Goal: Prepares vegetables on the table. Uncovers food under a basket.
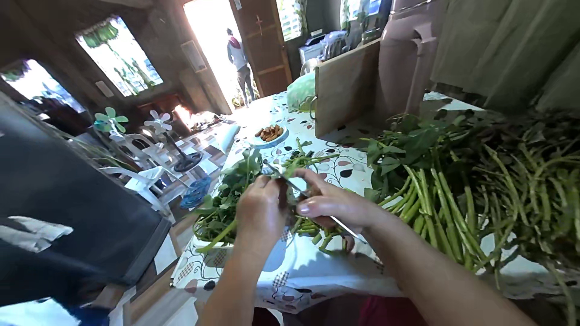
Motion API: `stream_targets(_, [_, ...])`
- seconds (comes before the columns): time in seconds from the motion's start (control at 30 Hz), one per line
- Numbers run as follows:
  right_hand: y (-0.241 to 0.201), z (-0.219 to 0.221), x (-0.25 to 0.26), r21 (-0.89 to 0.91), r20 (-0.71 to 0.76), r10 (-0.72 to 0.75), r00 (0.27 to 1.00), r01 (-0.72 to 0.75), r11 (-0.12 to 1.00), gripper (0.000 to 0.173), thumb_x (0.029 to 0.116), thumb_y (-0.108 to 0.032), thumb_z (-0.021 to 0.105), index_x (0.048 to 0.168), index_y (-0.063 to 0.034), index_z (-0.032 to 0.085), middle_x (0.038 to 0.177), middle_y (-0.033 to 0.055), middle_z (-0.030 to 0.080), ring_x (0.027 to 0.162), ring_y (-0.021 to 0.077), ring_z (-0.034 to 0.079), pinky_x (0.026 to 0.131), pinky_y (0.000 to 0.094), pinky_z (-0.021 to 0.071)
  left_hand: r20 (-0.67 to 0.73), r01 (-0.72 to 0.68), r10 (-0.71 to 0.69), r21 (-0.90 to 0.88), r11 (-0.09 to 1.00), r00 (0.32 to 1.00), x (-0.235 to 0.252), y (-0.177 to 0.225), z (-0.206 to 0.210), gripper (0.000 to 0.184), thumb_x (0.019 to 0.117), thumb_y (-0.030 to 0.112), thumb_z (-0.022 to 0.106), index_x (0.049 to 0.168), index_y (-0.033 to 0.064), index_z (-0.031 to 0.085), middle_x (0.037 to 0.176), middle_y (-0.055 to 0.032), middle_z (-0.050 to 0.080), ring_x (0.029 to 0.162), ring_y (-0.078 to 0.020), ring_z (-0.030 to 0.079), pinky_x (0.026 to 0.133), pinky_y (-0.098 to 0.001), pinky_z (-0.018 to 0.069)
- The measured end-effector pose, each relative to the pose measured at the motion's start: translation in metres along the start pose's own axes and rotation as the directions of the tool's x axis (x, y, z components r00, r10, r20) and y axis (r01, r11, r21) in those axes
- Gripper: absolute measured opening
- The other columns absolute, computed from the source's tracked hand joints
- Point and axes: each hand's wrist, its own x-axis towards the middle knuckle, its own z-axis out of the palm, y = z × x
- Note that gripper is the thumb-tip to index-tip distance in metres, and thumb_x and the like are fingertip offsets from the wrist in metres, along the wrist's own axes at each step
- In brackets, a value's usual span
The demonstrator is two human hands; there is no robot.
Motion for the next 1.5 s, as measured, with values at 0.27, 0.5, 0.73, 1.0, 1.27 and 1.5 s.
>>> stream_targets(0.27, [-0.042, 0.052, 0.068, -0.226, 0.141, 0.126, 0.982, -0.092, 0.970, 0.071, 0.0925, -0.041, 0.072, 0.150, -0.0178, 0.036, 0.089, 0.0052, 0.056, 0.056, 0.0049, 0.040, 0.050, 0.0225, 0.0361, -0.018, 0.232, -0.235, 0.242, 0.942, 0.972, -0.009, -0.035, -0.069, 0.006, 0.0909, 0.001, 0.070, 0.089, -0.0045, 0.071, 0.088, -0.0244, 0.069, 0.081, -0.0440, 0.069, 0.068, -0.0638, 0.0534])
stream_targets(0.5, [-0.034, 0.089, 0.108, -0.189, 0.239, 0.184, 0.954, -0.140, 0.972, 0.050, 0.0968, -0.039, 0.068, 0.133, -0.0121, 0.048, 0.061, -0.0016, 0.038, 0.040, 0.0031, 0.035, 0.038, 0.0167, 0.0313, -0.065, 0.430, -0.438, 0.367, 0.825, 0.896, -0.029, -0.055, -0.073, 0.017, 0.0971, 0.007, 0.065, 0.092, -0.0081, 0.070, 0.083, -0.0276, 0.068, 0.080, -0.0478, 0.069, 0.069, -0.0636, 0.0524])
stream_targets(0.73, [-0.011, 0.051, 0.119, -0.332, 0.070, 0.354, 0.932, -0.313, 0.890, 0.071, 0.0944, -0.057, 0.064, 0.149, -0.0201, 0.038, 0.071, 0.0000, 0.045, 0.049, 0.0078, 0.039, 0.046, 0.0233, 0.0367, -0.064, 0.383, -0.378, 0.183, 0.905, 0.924, -0.045, -0.102, -0.127, 0.027, 0.1049, 0.017, 0.056, 0.109, -0.0045, 0.073, 0.105, -0.0252, 0.070, 0.096, -0.0403, 0.068, 0.085, -0.0616, 0.0516])
stream_targets(1.0, [-0.056, 0.027, 0.115, -0.695, 0.055, 0.459, 0.887, -0.296, 0.655, 0.064, 0.0931, -0.066, 0.059, 0.126, -0.0111, 0.062, 0.070, -0.0005, 0.049, 0.054, 0.0076, 0.041, 0.052, 0.0264, 0.0392, 0.565, 0.198, -0.206, 0.075, 0.977, 0.799, -0.051, -0.045, -0.040, 0.036, 0.1013, 0.035, 0.063, 0.120, 0.0059, 0.074, 0.112, -0.0180, 0.073, 0.105, -0.0349, 0.070, 0.093, -0.0551, 0.0535])
stream_targets(1.27, [-0.049, -0.013, 0.030, -0.297, 0.153, 0.106, 0.983, -0.057, 0.953, 0.077, 0.0928, -0.053, 0.058, 0.155, -0.0174, 0.030, 0.077, -0.0001, 0.055, 0.048, 0.0032, 0.042, 0.042, 0.0180, 0.0373, 0.558, 0.189, -0.197, 0.073, 0.979, 0.806, -0.037, -0.046, -0.027, 0.028, 0.1023, 0.021, 0.058, 0.099, -0.0020, 0.073, 0.099, -0.0188, 0.072, 0.092, -0.0342, 0.069, 0.084, -0.0537, 0.0543])
stream_targets(1.5, [0.021, -0.009, -0.004, 0.323, 0.317, 0.069, 0.946, -0.176, 0.930, 0.060, 0.0904, -0.064, 0.059, 0.125, -0.0146, 0.055, 0.079, -0.0050, 0.060, 0.051, -0.0008, 0.053, 0.046, 0.0121, 0.0464, 0.082, 0.015, -0.006, -0.102, 0.995, 0.997, -0.039, -0.058, -0.019, 0.018, 0.0958, 0.018, 0.065, 0.091, 0.0042, 0.076, 0.081, -0.0075, 0.067, 0.070, -0.0182, 0.064, 0.065, -0.0364, 0.0558])
